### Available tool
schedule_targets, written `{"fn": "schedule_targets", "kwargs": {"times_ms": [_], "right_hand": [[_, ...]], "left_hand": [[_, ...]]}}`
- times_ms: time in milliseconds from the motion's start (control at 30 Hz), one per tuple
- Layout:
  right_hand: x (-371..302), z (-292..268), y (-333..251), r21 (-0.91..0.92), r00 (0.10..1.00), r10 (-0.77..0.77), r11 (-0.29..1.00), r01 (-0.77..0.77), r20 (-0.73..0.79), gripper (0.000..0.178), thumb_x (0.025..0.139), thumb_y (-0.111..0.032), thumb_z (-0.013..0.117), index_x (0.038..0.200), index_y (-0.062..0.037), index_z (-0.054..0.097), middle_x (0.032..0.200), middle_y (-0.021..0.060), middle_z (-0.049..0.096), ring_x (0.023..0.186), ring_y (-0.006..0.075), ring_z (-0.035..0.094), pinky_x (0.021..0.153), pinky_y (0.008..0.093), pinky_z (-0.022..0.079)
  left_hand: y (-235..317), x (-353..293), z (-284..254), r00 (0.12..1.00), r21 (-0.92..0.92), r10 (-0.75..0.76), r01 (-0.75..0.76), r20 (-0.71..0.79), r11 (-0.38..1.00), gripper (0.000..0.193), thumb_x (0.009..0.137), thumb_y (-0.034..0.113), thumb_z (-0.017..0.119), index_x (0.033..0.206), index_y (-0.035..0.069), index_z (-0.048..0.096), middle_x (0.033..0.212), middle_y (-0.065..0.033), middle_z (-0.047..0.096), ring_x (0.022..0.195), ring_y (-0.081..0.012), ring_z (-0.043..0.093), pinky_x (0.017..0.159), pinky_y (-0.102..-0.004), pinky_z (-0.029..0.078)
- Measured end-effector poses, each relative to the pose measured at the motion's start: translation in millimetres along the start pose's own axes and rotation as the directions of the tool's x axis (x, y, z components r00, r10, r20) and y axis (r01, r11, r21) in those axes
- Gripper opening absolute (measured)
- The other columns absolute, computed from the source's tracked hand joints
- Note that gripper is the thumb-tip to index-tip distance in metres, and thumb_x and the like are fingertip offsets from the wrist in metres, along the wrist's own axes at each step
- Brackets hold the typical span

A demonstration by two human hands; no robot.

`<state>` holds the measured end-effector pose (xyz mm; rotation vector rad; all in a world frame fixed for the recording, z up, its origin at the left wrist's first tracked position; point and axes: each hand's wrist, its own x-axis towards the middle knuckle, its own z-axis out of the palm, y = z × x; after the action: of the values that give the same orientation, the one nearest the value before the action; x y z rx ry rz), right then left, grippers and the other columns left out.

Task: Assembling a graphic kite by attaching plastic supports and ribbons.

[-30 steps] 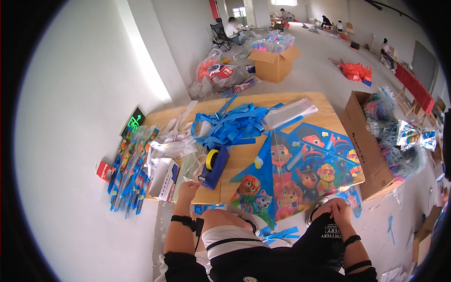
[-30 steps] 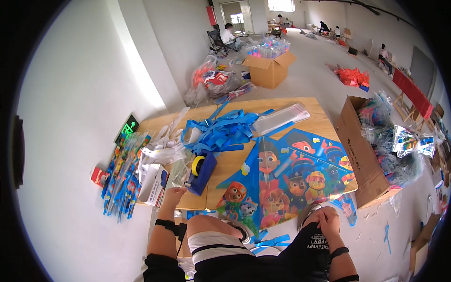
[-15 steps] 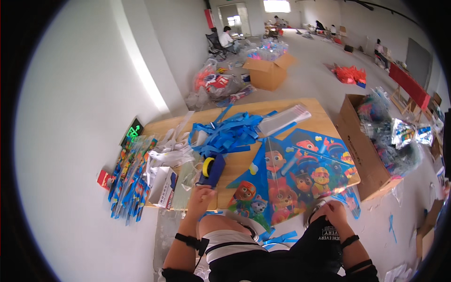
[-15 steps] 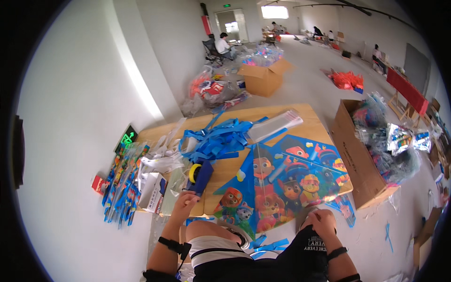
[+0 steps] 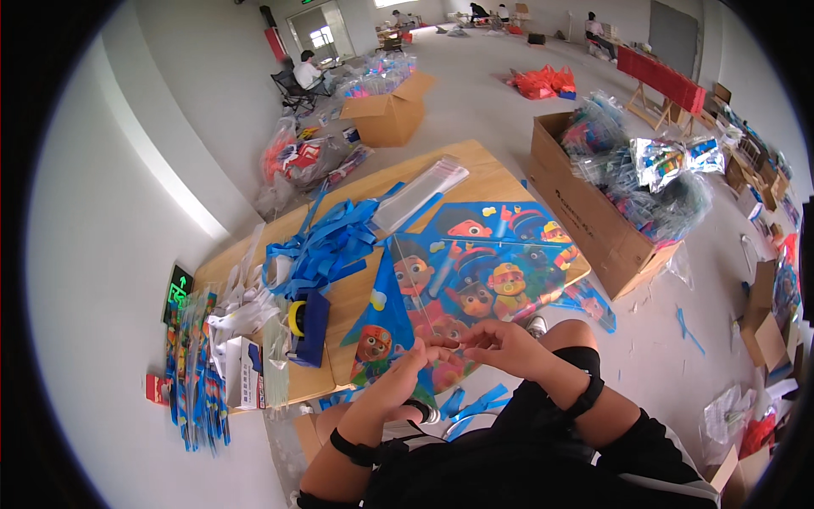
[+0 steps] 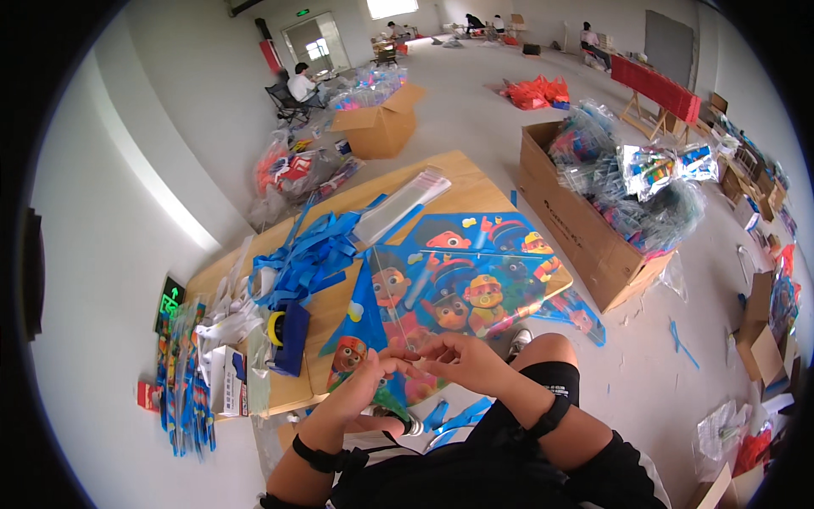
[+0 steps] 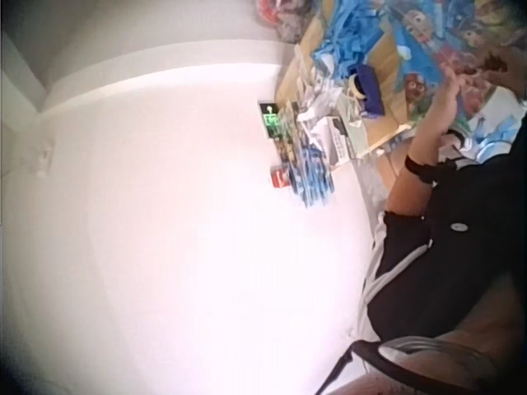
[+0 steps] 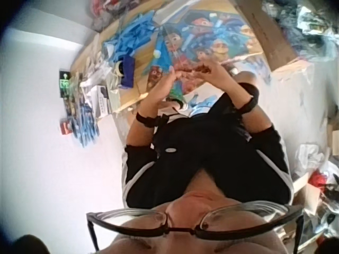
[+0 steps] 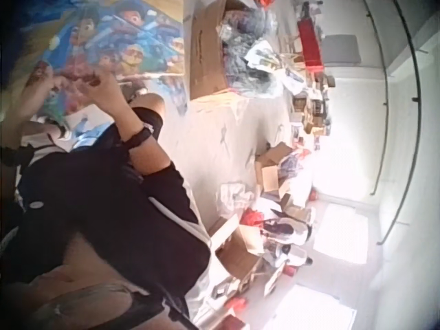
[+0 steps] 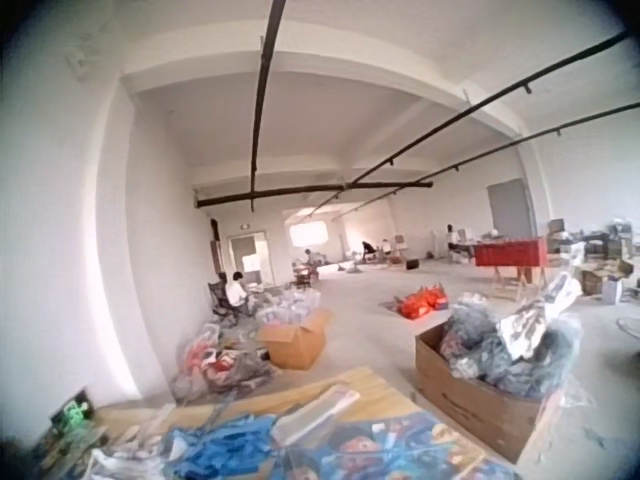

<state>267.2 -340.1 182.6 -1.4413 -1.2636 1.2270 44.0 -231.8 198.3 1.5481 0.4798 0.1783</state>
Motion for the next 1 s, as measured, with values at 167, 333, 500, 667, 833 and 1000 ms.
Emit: {"fn": "schedule_targets", "kwargs": {"times_ms": [167, 333, 500, 667, 833, 1000], "right_hand": [[-10.8, -8.5, 20.9, 0.342, 0.995, -0.075, 0.939, 0.047, 0.07, 0.032, 0.092, -0.009, 0.073, 0.122, -0.0029, 0.062, 0.105, 0.0067, 0.07, 0.098, 0.0118, 0.066, 0.085, 0.0271, 0.052], [-17.4, -19.6, 31.2, 0.349, 0.997, -0.068, 0.936, 0.053, 0.03, 0.027, 0.093, -0.007, 0.072, 0.118, -0.0032, 0.063, 0.101, 0.0047, 0.069, 0.092, 0.011, 0.065, 0.081, 0.0271, 0.052], [-32.2, -17.2, 5.2, -0.106, 0.972, -0.16, 0.984, 0.143, -0.17, 0.02, 0.093, -0.006, 0.071, 0.112, -0.0053, 0.065, 0.093, -0.0001, 0.066, 0.084, 0.0077, 0.061, 0.075, 0.0256, 0.05], [-30.3, -15.0, 21.9, 0.079, 0.889, -0.211, 0.961, 0.265, -0.406, 0.013, 0.094, -0.003, 0.067, 0.106, -0.0067, 0.062, 0.094, -0.0027, 0.063, 0.084, 0.0051, 0.059, 0.072, 0.0231, 0.048], [-18.5, -38.8, 32.1, 0.593, 0.896, 0.053, 0.767, 0.247, -0.442, 0.021, 0.094, -0.004, 0.068, 0.113, -0.0074, 0.059, 0.097, -0.0023, 0.065, 0.086, 0.0053, 0.059, 0.069, 0.0212, 0.043], [-16.5, -50.5, 52.9, 0.72, 0.883, 0.157, 0.649, 0.245, -0.442, 0.02, 0.094, -0.008, 0.069, 0.111, -0.0094, 0.059, 0.098, -0.0027, 0.064, 0.08, 0.0045, 0.056, 0.067, 0.0213, 0.041]], "left_hand": [[7.1, 8.8, 20.6, 0.994, 0.036, -0.102, 0.101, 0.032, 0.994, 0.081, 0.104, 0.064, 0.014, 0.117, 0.004, 0.067, 0.146, -0.0086, 0.046, 0.138, -0.0252, 0.039, 0.117, -0.0403, 0.025], [11.1, 26.0, 28.2, 0.999, 0.221, -0.002, -0.006, 0.037, 0.975, 0.074, 0.104, 0.065, 0.022, 0.124, 0.007, 0.064, 0.135, -0.0075, 0.057, 0.132, -0.0247, 0.045, 0.115, -0.0397, 0.027], [-8.9, 38.1, 29.8, 0.916, -0.408, -0.393, 0.391, 0.085, 0.825, 0.062, 0.102, 0.062, 0.037, 0.126, 0.012, 0.063, 0.126, -0.0032, 0.063, 0.118, -0.0181, 0.054, 0.096, -0.0338, 0.039], [-39.2, 54.9, 36.3, 0.963, -0.765, -0.267, 0.197, 0.033, 0.613, 0.056, 0.1, 0.053, 0.055, 0.137, 0.011, 0.056, 0.127, -0.0002, 0.054, 0.108, -0.0145, 0.054, 0.083, -0.0318, 0.045], [-15.3, 75.6, 56.1, 0.978, -0.255, -0.105, 0.058, -0.178, 0.965, 0.047, 0.099, 0.033, 0.064, 0.134, 0.002, 0.056, 0.119, -0.0004, 0.056, 0.101, -0.0109, 0.055, 0.08, -0.027, 0.045], [-6.8, 109.7, 70.6, 0.963, -0.235, -0.078, 0.016, -0.259, 0.972, 0.03, 0.096, 0.02, 0.07, 0.119, 0.001, 0.065, 0.096, -0.002, 0.065, 0.087, -0.0081, 0.061, 0.069, -0.0198, 0.047]]}}
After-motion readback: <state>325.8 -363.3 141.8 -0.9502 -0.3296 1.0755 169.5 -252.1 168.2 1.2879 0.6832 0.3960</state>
